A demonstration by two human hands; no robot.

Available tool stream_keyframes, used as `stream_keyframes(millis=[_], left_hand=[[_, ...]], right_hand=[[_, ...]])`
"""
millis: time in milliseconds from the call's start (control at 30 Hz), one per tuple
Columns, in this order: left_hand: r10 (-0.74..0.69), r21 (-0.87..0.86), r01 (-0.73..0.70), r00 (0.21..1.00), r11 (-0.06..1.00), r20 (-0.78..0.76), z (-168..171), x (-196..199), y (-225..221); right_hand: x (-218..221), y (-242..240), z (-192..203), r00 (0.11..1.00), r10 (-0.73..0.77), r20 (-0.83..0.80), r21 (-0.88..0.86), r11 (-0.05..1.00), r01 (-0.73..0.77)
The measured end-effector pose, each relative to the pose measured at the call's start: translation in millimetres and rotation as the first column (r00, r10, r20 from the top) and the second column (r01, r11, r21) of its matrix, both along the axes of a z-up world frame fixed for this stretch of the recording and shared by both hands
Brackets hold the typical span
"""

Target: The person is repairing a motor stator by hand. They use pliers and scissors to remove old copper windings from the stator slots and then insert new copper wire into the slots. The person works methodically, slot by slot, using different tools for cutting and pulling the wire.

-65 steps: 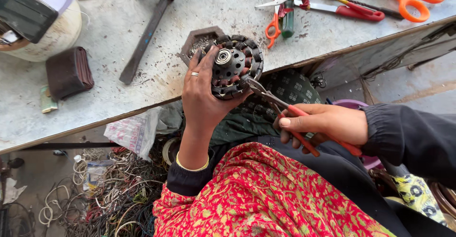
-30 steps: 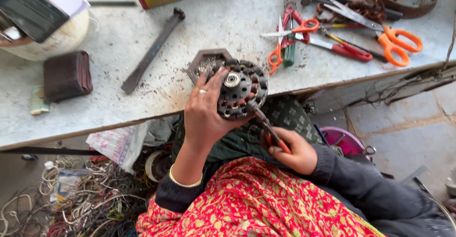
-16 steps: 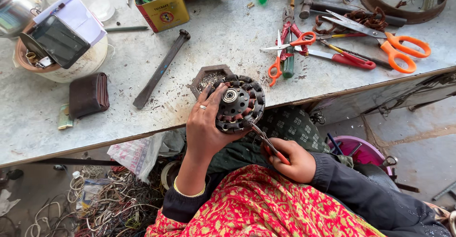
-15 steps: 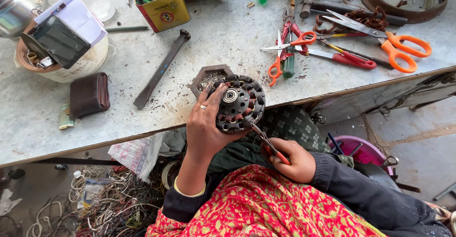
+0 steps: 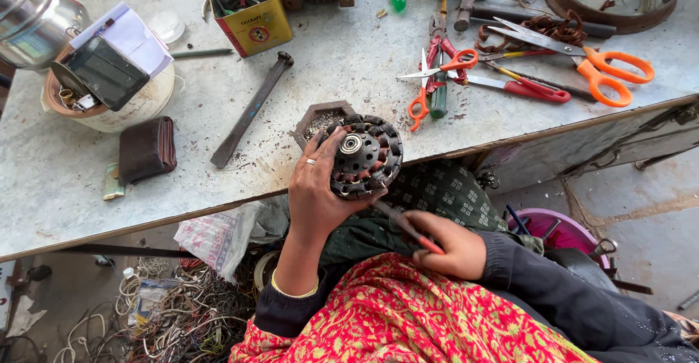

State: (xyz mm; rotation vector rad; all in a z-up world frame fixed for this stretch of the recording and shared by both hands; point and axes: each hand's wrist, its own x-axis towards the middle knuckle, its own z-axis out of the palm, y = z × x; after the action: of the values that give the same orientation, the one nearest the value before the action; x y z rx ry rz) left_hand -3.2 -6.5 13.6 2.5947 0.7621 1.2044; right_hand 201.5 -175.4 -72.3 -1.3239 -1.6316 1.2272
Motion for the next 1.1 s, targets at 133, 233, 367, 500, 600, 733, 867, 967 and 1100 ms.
stream_keyframes(millis=[133,233,367,500,600,733,867,967,1100], left_hand=[[0.000,-0.011,0.000,1.000,1.000,0.006,1,0,-1],[0.007,-0.016,-0.007,1.000,1.000,0.001,2,0,-2],[0.000,-0.014,0.000,1.000,1.000,0.017,2,2,-2],[-0.001,0.003,0.001,1.000,1.000,0.010,4,1,-1],[0.011,0.003,-0.011,1.000,1.000,0.006,3,1,-2],[0.020,0.015,-0.020,1.000,1.000,-0.001,3,2,-3],[0.023,0.014,-0.023,1.000,1.000,0.003,3,3,-3],[0.025,0.016,-0.025,1.000,1.000,0.002,1,3,-3],[0.015,0.034,-0.016,1.000,0.999,0.016,-2,2,-2]], right_hand=[[-1,-10,-10,0.998,0.053,-0.035,-0.059,0.997,-0.056],[11,-22,-21,0.987,-0.047,-0.151,-0.044,0.998,0.041],[36,-38,-40,0.833,-0.154,-0.532,-0.035,0.986,0.161],[53,-65,-73,0.640,-0.420,-0.643,-0.220,0.902,0.371],[58,-74,-107,0.613,-0.464,-0.640,-0.190,0.868,0.458],[57,-70,-141,0.607,-0.557,-0.567,-0.264,0.821,0.506],[59,-64,-146,0.682,-0.529,-0.506,-0.226,0.844,0.487],[61,-61,-143,0.712,-0.495,-0.497,-0.192,0.864,0.466],[62,-60,-144,0.736,-0.506,-0.450,-0.223,0.862,0.456]])
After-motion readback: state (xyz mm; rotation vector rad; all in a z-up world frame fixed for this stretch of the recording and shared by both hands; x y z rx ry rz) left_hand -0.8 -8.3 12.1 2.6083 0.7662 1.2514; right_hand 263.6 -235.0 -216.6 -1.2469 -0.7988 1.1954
